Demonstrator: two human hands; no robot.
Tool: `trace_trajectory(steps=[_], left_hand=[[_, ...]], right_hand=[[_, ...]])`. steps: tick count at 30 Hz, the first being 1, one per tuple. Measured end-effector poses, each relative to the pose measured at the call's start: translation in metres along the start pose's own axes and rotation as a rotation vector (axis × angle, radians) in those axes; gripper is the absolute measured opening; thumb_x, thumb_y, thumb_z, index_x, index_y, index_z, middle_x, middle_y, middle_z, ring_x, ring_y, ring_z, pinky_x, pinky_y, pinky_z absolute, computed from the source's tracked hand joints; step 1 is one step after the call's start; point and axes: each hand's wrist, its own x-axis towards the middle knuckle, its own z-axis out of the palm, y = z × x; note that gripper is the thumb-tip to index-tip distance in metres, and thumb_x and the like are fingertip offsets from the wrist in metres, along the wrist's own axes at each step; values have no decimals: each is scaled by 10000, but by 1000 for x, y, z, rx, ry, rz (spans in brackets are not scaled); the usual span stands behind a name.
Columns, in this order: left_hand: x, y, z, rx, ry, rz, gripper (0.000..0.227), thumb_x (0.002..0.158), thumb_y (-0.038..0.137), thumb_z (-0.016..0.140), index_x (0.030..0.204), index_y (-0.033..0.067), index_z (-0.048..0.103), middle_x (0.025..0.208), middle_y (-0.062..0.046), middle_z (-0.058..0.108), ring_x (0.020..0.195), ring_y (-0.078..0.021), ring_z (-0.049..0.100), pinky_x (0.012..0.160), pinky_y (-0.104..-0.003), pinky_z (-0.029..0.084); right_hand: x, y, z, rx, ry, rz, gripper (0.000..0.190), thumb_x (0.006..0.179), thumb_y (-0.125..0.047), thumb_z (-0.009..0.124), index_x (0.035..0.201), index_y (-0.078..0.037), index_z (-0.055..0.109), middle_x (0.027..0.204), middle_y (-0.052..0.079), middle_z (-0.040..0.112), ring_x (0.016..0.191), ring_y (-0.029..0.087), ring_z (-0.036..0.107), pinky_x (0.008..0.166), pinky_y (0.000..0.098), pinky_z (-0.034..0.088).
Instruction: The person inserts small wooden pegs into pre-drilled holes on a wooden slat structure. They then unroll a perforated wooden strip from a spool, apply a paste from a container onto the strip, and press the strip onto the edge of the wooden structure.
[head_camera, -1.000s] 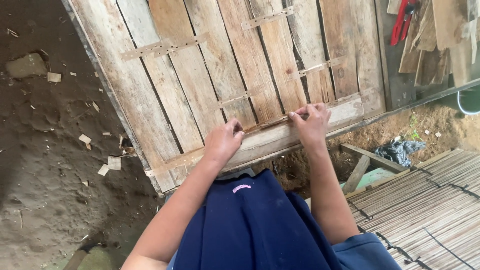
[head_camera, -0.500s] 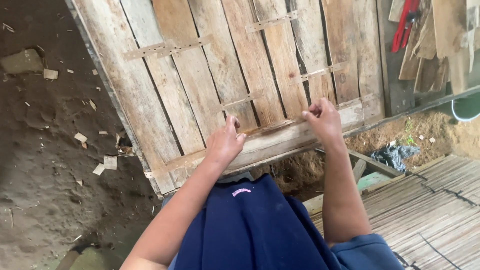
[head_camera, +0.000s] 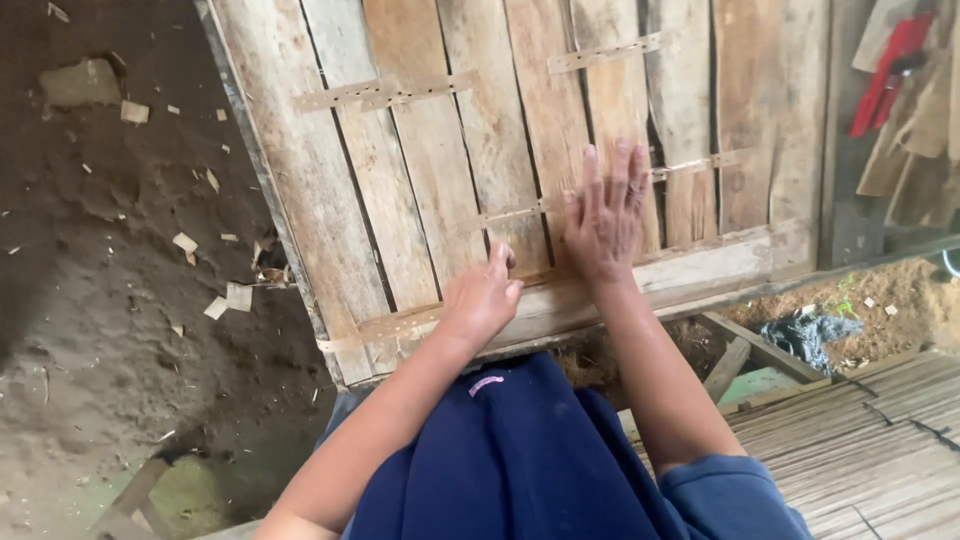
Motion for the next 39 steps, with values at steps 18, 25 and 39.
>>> trace_trajectory(steps=[18,25,39], left_hand=[[8,-7,1,0,-24,56,394,1019,325,476,1351,124,407,1097,-298,698,1106,-487,680,929,-611,519],[-2,-11,-6,-39,-28,84,347,991,326,464,1286,143,451,1076,-266,710,1082,-481,688,883,-597,531],[27,-29,5,-148,-68,41,466,846,266,506,1269,71,499,1116,-288,690,1152,-495,644,936,-604,514]], right_hand=[[-4,-44,4,-109,-8,-14,602,1053,-385,540,1614,-208,414,1657,236,244,1528,461,202,1192,639,139],[-5,-55,1,243,-70,161,613,1098,-328,511,1654,-176,304,1710,172,120,1570,404,30,1237,597,69],[-12,-91,11,-81,25,69,539,1077,-412,509,1570,-198,470,1656,177,306,1543,388,244,1211,592,133]])
